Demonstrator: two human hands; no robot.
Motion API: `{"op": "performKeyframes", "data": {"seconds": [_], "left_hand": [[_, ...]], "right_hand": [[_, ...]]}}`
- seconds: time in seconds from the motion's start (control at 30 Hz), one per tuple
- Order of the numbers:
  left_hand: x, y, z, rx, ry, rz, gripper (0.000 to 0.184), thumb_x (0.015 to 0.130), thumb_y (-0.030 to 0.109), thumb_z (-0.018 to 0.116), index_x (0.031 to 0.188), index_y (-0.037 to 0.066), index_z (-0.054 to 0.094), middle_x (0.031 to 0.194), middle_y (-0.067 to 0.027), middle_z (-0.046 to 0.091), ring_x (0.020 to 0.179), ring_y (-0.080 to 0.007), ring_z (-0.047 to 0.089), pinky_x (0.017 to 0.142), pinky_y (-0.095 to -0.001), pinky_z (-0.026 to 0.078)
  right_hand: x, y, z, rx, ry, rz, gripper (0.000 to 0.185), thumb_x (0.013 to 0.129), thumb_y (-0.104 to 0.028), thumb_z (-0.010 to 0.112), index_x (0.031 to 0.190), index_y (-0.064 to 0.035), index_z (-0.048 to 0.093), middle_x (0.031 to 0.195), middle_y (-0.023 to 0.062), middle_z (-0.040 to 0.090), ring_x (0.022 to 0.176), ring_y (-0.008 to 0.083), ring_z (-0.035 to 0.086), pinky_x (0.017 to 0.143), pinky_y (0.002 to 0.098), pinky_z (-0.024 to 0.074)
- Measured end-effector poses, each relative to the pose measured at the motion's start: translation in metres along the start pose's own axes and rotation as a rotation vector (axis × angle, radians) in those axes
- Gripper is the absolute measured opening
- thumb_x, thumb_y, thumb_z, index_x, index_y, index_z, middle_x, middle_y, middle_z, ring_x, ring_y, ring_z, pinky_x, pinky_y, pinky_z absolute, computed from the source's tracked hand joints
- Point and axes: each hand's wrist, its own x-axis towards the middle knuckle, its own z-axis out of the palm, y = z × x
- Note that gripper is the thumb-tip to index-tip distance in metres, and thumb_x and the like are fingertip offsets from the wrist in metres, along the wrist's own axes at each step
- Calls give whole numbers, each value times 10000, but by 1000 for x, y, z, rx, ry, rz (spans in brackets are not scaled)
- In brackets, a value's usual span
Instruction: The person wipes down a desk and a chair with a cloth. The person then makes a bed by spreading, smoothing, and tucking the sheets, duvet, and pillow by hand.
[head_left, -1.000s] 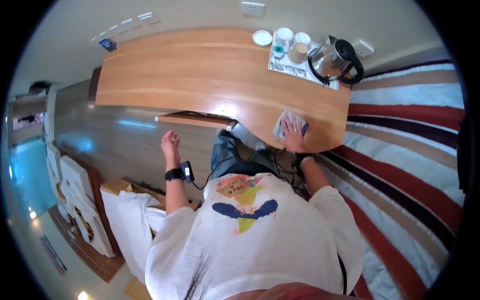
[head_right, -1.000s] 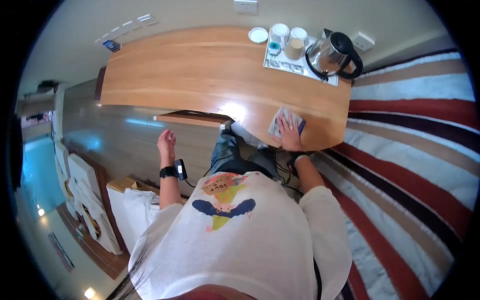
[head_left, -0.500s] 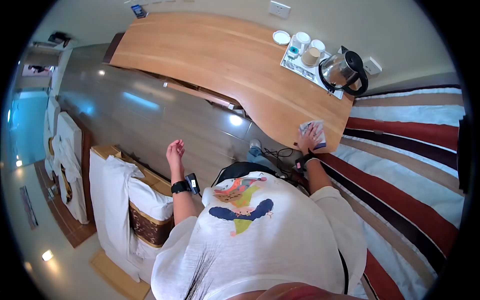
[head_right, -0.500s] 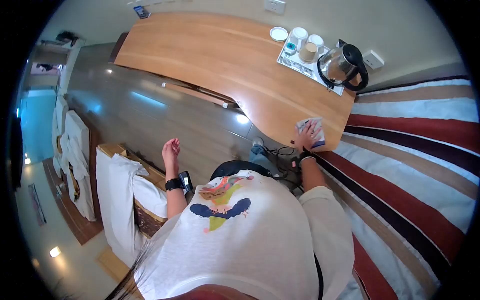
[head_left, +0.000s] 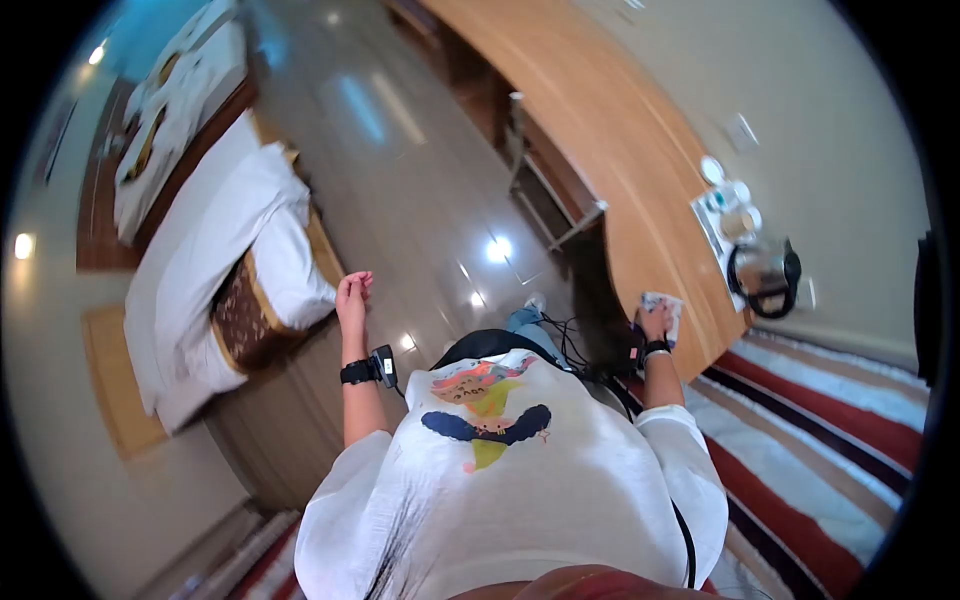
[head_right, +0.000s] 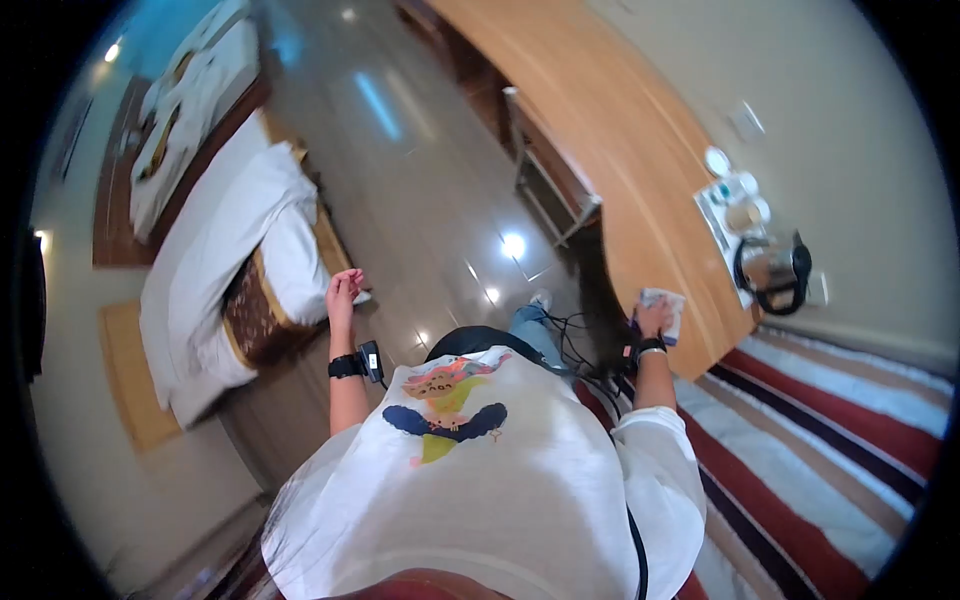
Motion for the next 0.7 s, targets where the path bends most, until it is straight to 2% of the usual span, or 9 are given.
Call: {"op": "performKeyframes", "data": {"seconds": [0.1,0.13,0.2,0.23,0.3,0.33,0.43,0.5,0.7], "left_hand": [[-28,-23,-77,-69,191,-20,171,827,151,388,847,52,527,865,-40,573,770,-96,530,615,-196,388],[-41,-31,-101,-93,254,-20,171,827,151,388,847,52,527,865,-40,573,770,-96,530,615,-196,388],[-71,-51,-150,101,316,-30,176,807,119,388,807,43,547,814,-44,580,740,-92,532,589,-194,391],[-89,-62,-173,270,371,8,177,783,96,395,771,20,554,764,-60,582,712,-110,537,584,-213,404],[-117,-93,-220,338,445,-42,165,775,107,410,758,19,548,738,-71,579,686,-132,537,600,-236,409],[-133,-107,-239,416,465,-80,155,766,118,424,745,18,542,712,-81,576,660,-154,537,616,-260,415],[-184,-159,-286,329,712,-89,162,756,135,436,735,15,543,672,-94,572,627,-179,541,591,-277,417],[-211,-175,-307,352,806,-171,169,756,146,443,732,13,544,667,-98,573,622,-182,543,583,-283,416],[-256,-249,-330,192,999,-361,212,746,208,490,702,8,546,598,-102,554,561,-194,525,559,-298,408]], "right_hand": [[-28,-40,-11,166,297,2,463,692,-349,516,1051,-68,435,1164,156,352,1065,326,314,853,457,264],[-59,-69,-35,200,292,-13,350,712,-277,496,986,-60,484,1110,161,407,1032,311,358,826,415,307],[-59,-81,-1,186,207,-258,216,718,-199,471,842,-42,551,953,156,516,917,262,467,762,343,364],[-70,-98,6,355,25,-348,183,721,-173,459,776,-32,561,858,143,544,836,239,502,715,319,383],[-95,-136,27,510,-217,-481,192,736,-120,417,663,-26,567,626,68,549,612,138,504,560,269,391],[-105,-155,42,486,-285,-507,216,747,-140,411,655,-26,570,606,59,540,570,136,490,541,253,390],[-136,-217,71,260,-425,-682,239,749,-154,406,650,-16,574,581,59,547,550,142,505,532,258,398],[-162,-265,80,103,-449,-796,276,711,-217,439,584,-9,569,568,107,560,593,211,557,575,302,421],[-201,-390,119,55,-675,-1008,292,726,-231,453,619,13,572,569,106,569,565,185,563,546,294,429]]}}
